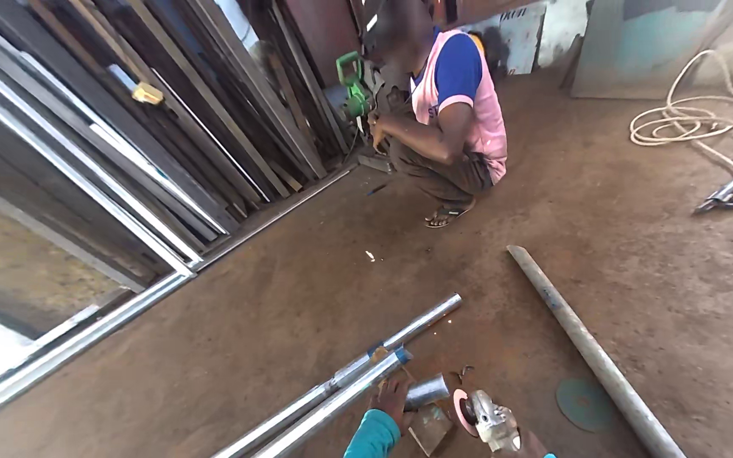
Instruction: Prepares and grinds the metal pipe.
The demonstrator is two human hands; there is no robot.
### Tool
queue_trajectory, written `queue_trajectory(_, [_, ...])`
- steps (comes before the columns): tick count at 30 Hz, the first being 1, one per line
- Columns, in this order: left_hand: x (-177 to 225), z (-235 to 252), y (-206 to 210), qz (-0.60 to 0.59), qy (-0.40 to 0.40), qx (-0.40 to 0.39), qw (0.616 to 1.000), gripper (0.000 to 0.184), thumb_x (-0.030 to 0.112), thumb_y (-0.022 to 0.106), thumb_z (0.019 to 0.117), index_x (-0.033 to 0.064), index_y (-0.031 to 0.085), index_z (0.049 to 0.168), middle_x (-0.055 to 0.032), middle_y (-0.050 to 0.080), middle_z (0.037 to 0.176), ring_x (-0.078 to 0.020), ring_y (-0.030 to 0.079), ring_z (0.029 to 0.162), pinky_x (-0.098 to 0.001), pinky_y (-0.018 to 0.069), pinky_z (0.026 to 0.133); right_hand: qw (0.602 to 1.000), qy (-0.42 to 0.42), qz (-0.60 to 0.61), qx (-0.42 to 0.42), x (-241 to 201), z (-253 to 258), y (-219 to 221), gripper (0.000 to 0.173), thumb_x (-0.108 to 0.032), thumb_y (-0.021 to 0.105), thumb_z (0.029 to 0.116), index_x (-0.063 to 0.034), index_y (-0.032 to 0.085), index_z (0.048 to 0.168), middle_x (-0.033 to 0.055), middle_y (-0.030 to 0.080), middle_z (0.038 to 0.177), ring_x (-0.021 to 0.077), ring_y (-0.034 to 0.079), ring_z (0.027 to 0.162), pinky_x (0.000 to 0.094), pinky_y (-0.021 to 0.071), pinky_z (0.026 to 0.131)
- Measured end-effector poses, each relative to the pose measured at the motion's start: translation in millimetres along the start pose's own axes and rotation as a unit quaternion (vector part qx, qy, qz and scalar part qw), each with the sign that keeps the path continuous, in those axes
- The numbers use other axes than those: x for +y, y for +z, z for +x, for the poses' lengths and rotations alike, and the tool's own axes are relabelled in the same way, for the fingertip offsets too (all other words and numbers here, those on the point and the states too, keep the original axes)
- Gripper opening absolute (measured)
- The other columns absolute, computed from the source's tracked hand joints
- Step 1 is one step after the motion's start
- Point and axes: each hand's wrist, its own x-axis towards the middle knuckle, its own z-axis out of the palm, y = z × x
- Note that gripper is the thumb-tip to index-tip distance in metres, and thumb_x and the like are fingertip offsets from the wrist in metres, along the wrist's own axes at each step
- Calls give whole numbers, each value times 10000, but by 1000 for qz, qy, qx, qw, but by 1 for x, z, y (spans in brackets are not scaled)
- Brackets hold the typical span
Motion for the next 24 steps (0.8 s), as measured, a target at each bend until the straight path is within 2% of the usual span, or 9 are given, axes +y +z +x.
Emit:
queue_trajectory(8, [-1,4,-4,3,5,28,1000,763,346,779,860,147,466,1527,-182,456,1544,-380,401,1457,-583,358,1172,1000,-15,13,-1,-24,-9,0,765,-242,923,729,84,574,1326,259,681,1192,341,671,1115,503,517,1020])
queue_trajectory(13, [-3,7,-1,1,8,31,999,754,354,777,863,140,474,1520,-181,456,1542,-382,394,1458,-571,332,1191,1000,-13,8,2,-7,-4,6,808,-205,937,704,88,550,1351,260,680,1200,332,670,1120,492,512,1027])
queue_trajectory(15, [-1,6,-1,-1,1,35,999,750,345,775,862,142,476,1518,-180,455,1542,-381,391,1460,-583,351,1173,1000,-11,9,5,-5,-5,4,783,-210,931,712,88,563,1336,259,681,1195,334,670,1116,495,512,1023])
queue_trajectory(18, [-1,4,1,3,-10,36,999,749,345,769,866,151,467,1523,-171,458,1542,-380,390,1462,-594,371,1152,999,4,49,9,-8,-1,4,739,-221,922,727,82,579,1308,245,689,1170,326,679,1087,492,531,997])
queue_trajectory(24, [-3,6,4,2,-2,48,999,751,350,767,857,160,473,1520,-173,479,1522,-377,411,1447,-579,381,1151,998,-38,54,-22,-25,-4,0,719,-218,915,694,61,595,1275,204,706,1100,271,699,1005,455,557,944])
